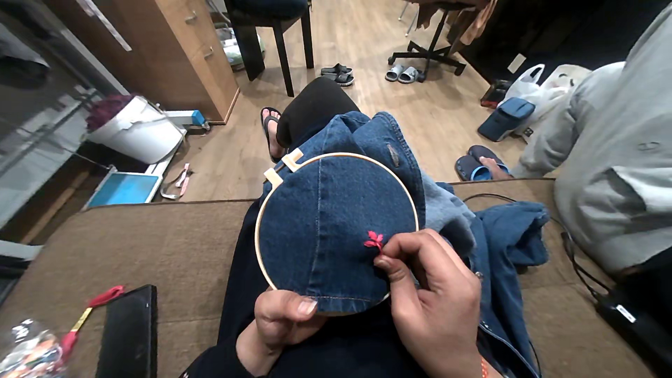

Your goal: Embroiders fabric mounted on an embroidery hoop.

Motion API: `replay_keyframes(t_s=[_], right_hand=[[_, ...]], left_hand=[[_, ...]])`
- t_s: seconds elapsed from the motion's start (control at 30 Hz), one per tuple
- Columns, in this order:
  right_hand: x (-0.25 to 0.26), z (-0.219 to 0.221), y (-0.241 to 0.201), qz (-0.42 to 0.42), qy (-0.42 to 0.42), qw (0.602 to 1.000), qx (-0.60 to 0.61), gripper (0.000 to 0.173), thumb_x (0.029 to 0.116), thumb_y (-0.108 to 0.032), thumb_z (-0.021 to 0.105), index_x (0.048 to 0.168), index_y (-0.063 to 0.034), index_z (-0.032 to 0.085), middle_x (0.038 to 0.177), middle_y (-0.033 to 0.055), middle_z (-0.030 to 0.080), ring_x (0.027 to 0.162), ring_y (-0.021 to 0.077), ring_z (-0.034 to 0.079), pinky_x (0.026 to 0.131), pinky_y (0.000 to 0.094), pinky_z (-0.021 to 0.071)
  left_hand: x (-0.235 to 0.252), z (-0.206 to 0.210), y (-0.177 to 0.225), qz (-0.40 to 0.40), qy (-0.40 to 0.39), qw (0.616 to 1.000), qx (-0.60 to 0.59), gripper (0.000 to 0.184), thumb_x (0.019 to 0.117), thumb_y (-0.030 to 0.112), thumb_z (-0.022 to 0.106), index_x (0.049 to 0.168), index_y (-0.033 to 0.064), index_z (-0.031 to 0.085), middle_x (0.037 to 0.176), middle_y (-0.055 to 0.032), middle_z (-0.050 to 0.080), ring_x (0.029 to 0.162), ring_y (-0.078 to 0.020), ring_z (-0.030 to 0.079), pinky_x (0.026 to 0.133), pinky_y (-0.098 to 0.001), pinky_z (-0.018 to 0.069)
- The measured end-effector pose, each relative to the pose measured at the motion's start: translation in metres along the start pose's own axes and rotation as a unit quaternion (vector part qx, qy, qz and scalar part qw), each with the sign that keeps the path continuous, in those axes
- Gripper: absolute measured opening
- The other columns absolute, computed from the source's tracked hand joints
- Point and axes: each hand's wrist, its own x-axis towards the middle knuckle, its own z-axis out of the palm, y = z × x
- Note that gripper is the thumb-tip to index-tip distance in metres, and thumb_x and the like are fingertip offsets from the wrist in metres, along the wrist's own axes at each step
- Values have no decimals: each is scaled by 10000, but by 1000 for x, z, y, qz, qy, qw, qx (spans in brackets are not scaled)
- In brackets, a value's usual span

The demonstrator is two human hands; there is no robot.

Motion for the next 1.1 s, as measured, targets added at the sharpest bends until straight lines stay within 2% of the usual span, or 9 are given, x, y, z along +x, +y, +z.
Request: replay_keyframes(t_s=[0.27, 0.67, 0.77, 0.9, 1.1], right_hand=[[0, -1, 0, 3, -5, 1000, 31, 77, 962, -205, 659, 903, -160, 679, 832, -87, 638, 743, -29, 616, 623, 133, 533], [3, -2, -2, -3, 23, 999, 27, 166, 976, -323, 690, 900, -176, 682, 829, -102, 663, 717, -36, 612, 616, 140, 516], [5, -2, -3, -4, 25, 998, 59, 164, 963, -327, 718, 927, -176, 664, 828, -105, 672, 709, -28, 622, 621, 145, 534], [5, -3, -4, -3, 17, 999, 46, 162, 966, -335, 710, 964, -179, 666, 813, -113, 665, 683, -35, 595, 602, 148, 503], [4, -8, -2, -14, -1, 1000, 19, 154, 974, -295, 691, 934, -146, 688, 801, -91, 667, 681, -48, 577, 609, 121, 483]], left_hand=[[-1, 2, 0, 2, 7, 1000, -6, 347, 971, 131, 598, 1298, 56, 684, 1294, -92, 697, 1251, -192, 633, 1091, -408, 488], [-8, 1, 1, -13, 4, 999, 44, 342, 961, 93, 611, 1293, 88, 692, 1286, -62, 703, 1233, -160, 640, 1075, -381, 502], [-8, 1, 2, -9, 5, 999, 53, 338, 956, 85, 617, 1284, 93, 699, 1276, -57, 709, 1223, -152, 645, 1069, -375, 508], [-8, 1, 3, -10, 5, 999, 52, 338, 955, 85, 621, 1283, 94, 701, 1277, -55, 709, 1225, -151, 645, 1071, -375, 506], [-5, 3, 2, -7, -6, 999, 36, 343, 961, 104, 614, 1294, 93, 696, 1295, -54, 701, 1246, -152, 632, 1085, -368, 492]])
